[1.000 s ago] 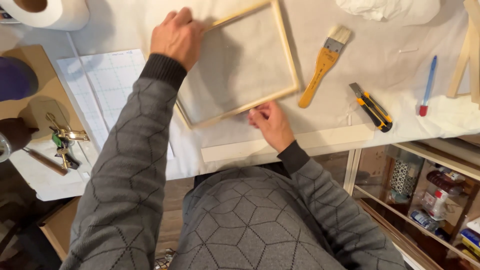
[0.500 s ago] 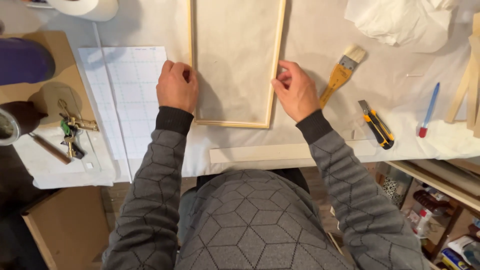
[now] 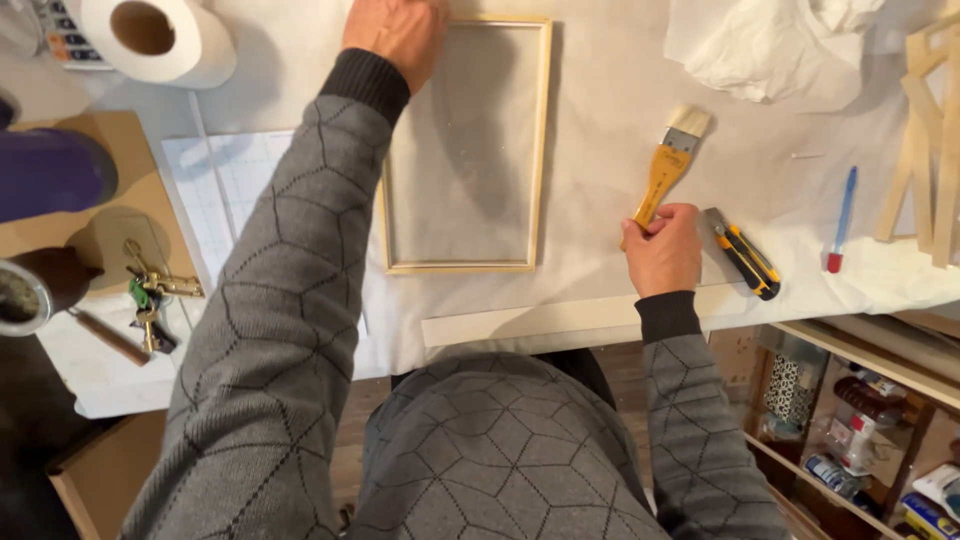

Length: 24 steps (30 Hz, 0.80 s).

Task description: The person is cleaning a picture frame and preparing it for artwork assembly.

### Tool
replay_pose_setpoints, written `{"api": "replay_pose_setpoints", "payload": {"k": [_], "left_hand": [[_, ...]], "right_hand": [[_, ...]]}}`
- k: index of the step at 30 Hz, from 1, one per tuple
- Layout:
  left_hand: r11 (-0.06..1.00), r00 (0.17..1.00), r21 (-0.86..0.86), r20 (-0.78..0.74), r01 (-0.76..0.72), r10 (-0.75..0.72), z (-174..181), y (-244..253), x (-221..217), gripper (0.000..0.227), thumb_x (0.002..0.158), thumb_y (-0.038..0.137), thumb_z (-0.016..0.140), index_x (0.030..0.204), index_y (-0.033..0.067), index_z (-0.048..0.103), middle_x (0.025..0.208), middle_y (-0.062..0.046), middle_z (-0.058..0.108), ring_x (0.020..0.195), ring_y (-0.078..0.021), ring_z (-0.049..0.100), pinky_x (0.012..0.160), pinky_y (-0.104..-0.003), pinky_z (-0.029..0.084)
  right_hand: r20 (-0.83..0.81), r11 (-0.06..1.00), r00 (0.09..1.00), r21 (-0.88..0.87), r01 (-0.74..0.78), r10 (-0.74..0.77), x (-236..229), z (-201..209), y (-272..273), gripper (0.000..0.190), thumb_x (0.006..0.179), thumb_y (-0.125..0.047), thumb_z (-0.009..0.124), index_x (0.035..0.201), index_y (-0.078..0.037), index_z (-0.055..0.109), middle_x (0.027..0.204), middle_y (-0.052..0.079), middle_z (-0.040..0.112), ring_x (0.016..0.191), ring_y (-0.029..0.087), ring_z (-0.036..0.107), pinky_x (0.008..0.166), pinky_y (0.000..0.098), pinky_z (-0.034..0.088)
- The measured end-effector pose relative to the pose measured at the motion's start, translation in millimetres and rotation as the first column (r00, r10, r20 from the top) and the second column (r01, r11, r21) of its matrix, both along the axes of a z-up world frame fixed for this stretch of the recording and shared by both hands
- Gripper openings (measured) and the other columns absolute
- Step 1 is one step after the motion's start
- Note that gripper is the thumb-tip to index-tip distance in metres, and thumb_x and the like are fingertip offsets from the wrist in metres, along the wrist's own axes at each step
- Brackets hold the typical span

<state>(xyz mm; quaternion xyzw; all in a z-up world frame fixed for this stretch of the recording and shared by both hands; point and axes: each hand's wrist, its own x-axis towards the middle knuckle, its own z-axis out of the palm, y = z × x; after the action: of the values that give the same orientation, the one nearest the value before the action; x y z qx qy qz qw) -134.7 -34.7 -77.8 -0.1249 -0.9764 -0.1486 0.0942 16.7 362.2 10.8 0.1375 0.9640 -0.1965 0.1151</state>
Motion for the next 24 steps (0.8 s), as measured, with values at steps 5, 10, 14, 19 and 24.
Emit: {"api": "replay_pose_setpoints", "payload": {"k": [5, 10, 14, 19, 24], "left_hand": [[0.991, 0.990, -0.048, -0.049, 0.127, -0.129, 1, -12, -6, 0.012, 0.092, 0.013, 0.066, 0.085, 0.0091, 0.075, 0.081, -0.013, 0.070, 0.076, -0.0316, 0.068, 0.065, -0.044, 0.053], [0.988, 0.992, -0.099, -0.023, 0.122, -0.125, 42, -32, 15, 0.014, 0.094, 0.018, 0.069, 0.084, 0.0105, 0.076, 0.080, -0.011, 0.070, 0.076, -0.0309, 0.068, 0.065, -0.044, 0.053], [0.994, 0.995, -0.026, 0.001, 0.104, -0.104, 102, -48, 39, 0.009, 0.094, 0.017, 0.073, 0.091, 0.0096, 0.076, 0.083, -0.010, 0.070, 0.074, -0.0297, 0.067, 0.065, -0.043, 0.053], [0.992, 0.986, 0.106, 0.149, 0.065, -0.080, 167, -46, 67, 0.010, 0.097, 0.012, 0.075, 0.104, 0.0062, 0.077, 0.083, -0.010, 0.071, 0.072, -0.0250, 0.068, 0.065, -0.038, 0.055], [0.979, 0.984, 0.187, 0.142, 0.076, -0.103, 210, -31, 85, 0.012, 0.100, 0.015, 0.077, 0.107, 0.0060, 0.078, 0.086, -0.010, 0.074, 0.074, -0.0230, 0.071, 0.065, -0.036, 0.056]], "right_hand": [[-0.008, 1.000, 1.000, 0.007, 0.024, -0.024, 0, -14, 11, 0.043, 0.082, -0.024, 0.083, 0.110, -0.002, 0.057, 0.085, 0.008, 0.070, 0.081, 0.031, 0.070, 0.073, 0.0447, 0.054], [0.111, 0.995, 0.992, -0.078, 0.063, -0.055, 13, -12, 27, 0.032, 0.088, -0.031, 0.077, 0.103, -0.004, 0.071, 0.087, 0.012, 0.076, 0.081, 0.030, 0.073, 0.076, 0.0413, 0.056], [0.044, 0.946, 0.998, -0.319, 0.054, -0.042, 14, 9, 27, 0.024, 0.100, -0.024, 0.068, 0.110, -0.001, 0.068, 0.086, 0.011, 0.074, 0.075, 0.022, 0.069, 0.070, 0.0334, 0.054], [-0.022, 0.799, 0.999, -0.601, 0.011, -0.030, 15, 61, 21, 0.042, 0.104, -0.016, 0.056, 0.145, -0.007, 0.050, 0.084, 0.008, 0.073, 0.069, 0.011, 0.064, 0.068, 0.0247, 0.054], [-0.283, 0.491, 0.932, -0.793, -0.360, 0.226, 16, 137, -17, 0.046, 0.087, -0.002, 0.068, 0.131, -0.004, 0.054, 0.114, 0.006, 0.069, 0.097, 0.012, 0.070, 0.085, 0.0256, 0.058]]}}
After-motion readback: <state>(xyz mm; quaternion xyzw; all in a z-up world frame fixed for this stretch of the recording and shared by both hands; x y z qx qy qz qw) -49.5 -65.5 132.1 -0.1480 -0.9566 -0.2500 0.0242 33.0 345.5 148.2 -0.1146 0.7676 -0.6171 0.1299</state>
